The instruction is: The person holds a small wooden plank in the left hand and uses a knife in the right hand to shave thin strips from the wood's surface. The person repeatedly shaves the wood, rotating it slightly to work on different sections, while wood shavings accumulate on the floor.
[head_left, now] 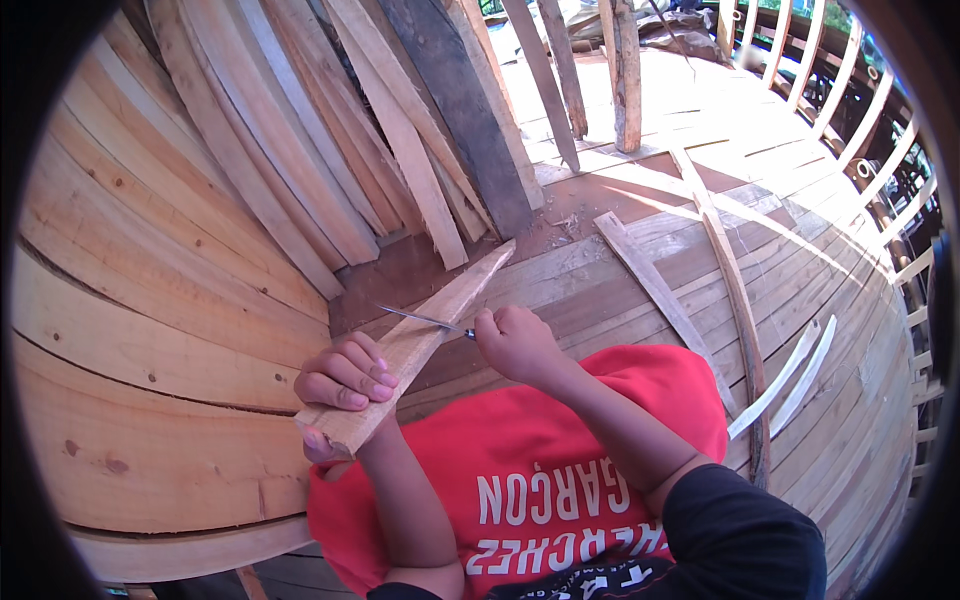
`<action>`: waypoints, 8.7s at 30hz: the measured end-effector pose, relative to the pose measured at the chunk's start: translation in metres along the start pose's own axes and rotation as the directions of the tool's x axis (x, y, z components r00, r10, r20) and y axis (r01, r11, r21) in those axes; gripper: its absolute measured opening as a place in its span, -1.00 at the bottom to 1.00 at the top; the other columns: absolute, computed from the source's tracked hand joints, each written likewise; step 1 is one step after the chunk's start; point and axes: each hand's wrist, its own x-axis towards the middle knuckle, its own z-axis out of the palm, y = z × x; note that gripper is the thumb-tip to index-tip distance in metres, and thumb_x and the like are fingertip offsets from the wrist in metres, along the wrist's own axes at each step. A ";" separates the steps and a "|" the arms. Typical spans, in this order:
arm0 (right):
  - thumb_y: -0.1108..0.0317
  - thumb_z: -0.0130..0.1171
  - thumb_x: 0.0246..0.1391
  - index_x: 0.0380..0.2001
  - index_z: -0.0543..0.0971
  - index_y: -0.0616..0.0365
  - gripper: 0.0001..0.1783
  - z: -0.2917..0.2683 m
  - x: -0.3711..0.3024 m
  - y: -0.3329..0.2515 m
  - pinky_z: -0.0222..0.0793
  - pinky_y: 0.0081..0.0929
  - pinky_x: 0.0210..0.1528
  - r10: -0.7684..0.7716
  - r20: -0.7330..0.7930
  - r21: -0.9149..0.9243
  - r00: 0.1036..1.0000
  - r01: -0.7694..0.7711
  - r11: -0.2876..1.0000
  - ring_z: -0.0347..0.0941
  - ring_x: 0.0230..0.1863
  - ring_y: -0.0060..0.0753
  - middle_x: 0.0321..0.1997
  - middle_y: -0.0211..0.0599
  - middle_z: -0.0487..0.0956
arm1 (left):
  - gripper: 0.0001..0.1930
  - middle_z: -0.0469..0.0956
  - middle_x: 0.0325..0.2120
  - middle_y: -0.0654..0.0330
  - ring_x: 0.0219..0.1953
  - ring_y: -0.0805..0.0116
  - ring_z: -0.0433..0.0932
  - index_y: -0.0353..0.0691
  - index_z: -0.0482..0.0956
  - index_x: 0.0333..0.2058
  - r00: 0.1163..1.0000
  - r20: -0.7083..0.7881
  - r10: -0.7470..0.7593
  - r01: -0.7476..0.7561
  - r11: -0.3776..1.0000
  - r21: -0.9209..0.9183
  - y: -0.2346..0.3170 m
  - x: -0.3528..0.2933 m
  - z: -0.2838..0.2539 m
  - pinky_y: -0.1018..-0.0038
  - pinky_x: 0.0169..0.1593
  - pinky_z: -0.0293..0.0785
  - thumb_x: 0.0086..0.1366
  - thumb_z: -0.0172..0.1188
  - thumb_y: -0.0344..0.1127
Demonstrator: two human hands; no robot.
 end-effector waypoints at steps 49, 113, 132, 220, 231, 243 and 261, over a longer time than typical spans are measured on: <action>0.05 -0.27 0.25 -0.51 0.57 0.40 -0.38 -0.008 0.064 0.092 0.37 0.11 -0.04 0.194 -0.206 -0.053 0.959 -0.209 0.976 0.51 -0.22 0.37 -0.39 0.33 0.55 | -0.46 0.55 -0.61 0.13 -0.59 0.35 0.49 -0.20 0.48 -0.51 0.997 0.062 0.050 -0.048 0.999 -0.026 -0.007 0.003 0.014 0.47 -0.47 0.21 0.27 0.01 0.23; 0.10 -0.26 0.29 -0.65 0.56 0.32 -0.37 0.005 -0.018 -0.011 0.40 0.07 -0.20 -0.090 -0.117 -0.016 0.989 0.089 0.996 0.50 -0.42 0.31 -0.61 0.17 0.52 | -0.46 0.39 -0.72 0.23 -0.64 0.41 0.32 -0.10 0.36 -0.63 0.984 -0.166 0.066 -0.058 0.997 0.052 -0.003 -0.007 0.001 0.48 -0.42 0.19 0.23 -0.10 0.26; 0.14 -0.24 0.29 -0.71 0.52 0.33 -0.38 -0.002 -0.027 -0.017 0.38 0.10 -0.28 -0.117 -0.141 0.023 0.983 0.121 0.992 0.48 -0.50 0.30 -0.66 0.16 0.49 | -0.46 0.37 -0.73 0.25 -0.65 0.42 0.27 -0.11 0.34 -0.63 0.989 -0.134 0.059 -0.050 0.996 0.070 -0.002 -0.007 0.004 0.47 -0.43 0.16 0.24 -0.11 0.26; 0.15 -0.24 0.28 -0.71 0.54 0.28 -0.40 -0.009 -0.011 0.003 0.40 0.05 -0.32 -0.130 -0.140 0.025 0.982 0.135 0.991 0.47 -0.55 0.22 -0.71 0.09 0.46 | -0.48 0.33 -0.73 0.26 -0.63 0.45 0.24 -0.09 0.32 -0.63 0.978 -0.201 0.057 -0.046 0.997 0.060 -0.006 -0.006 0.007 0.51 -0.41 0.17 0.23 -0.11 0.25; 0.13 -0.24 0.26 -0.60 0.59 0.29 -0.43 0.004 0.040 0.060 0.44 0.09 -0.18 0.086 -0.315 -0.071 0.945 -0.114 0.991 0.54 -0.38 0.29 -0.51 0.18 0.57 | -0.48 0.33 -0.72 0.25 -0.61 0.45 0.26 -0.10 0.34 -0.63 0.980 -0.195 0.049 -0.047 0.999 0.012 -0.013 -0.002 0.014 0.50 -0.40 0.17 0.23 -0.10 0.24; 0.12 -0.20 0.22 -0.63 0.60 0.31 -0.43 -0.004 0.003 0.007 0.44 0.09 -0.25 -0.060 -0.128 -0.097 0.990 0.048 0.994 0.53 -0.44 0.27 -0.56 0.20 0.55 | -0.49 0.36 -0.70 0.26 -0.61 0.45 0.25 -0.10 0.36 -0.61 0.989 -0.139 0.041 -0.032 0.997 0.063 -0.008 -0.007 0.016 0.50 -0.40 0.16 0.23 -0.10 0.24; 0.04 -0.28 0.28 -0.52 0.61 0.35 -0.36 -0.009 -0.002 -0.002 0.40 0.11 -0.10 -0.020 -0.084 -0.104 0.996 0.011 0.995 0.54 -0.29 0.33 -0.44 0.29 0.56 | -0.45 0.39 -0.69 0.23 -0.63 0.40 0.32 -0.14 0.41 -0.56 0.993 -0.096 0.072 -0.067 0.996 0.053 -0.007 -0.007 0.014 0.45 -0.42 0.14 0.26 -0.08 0.26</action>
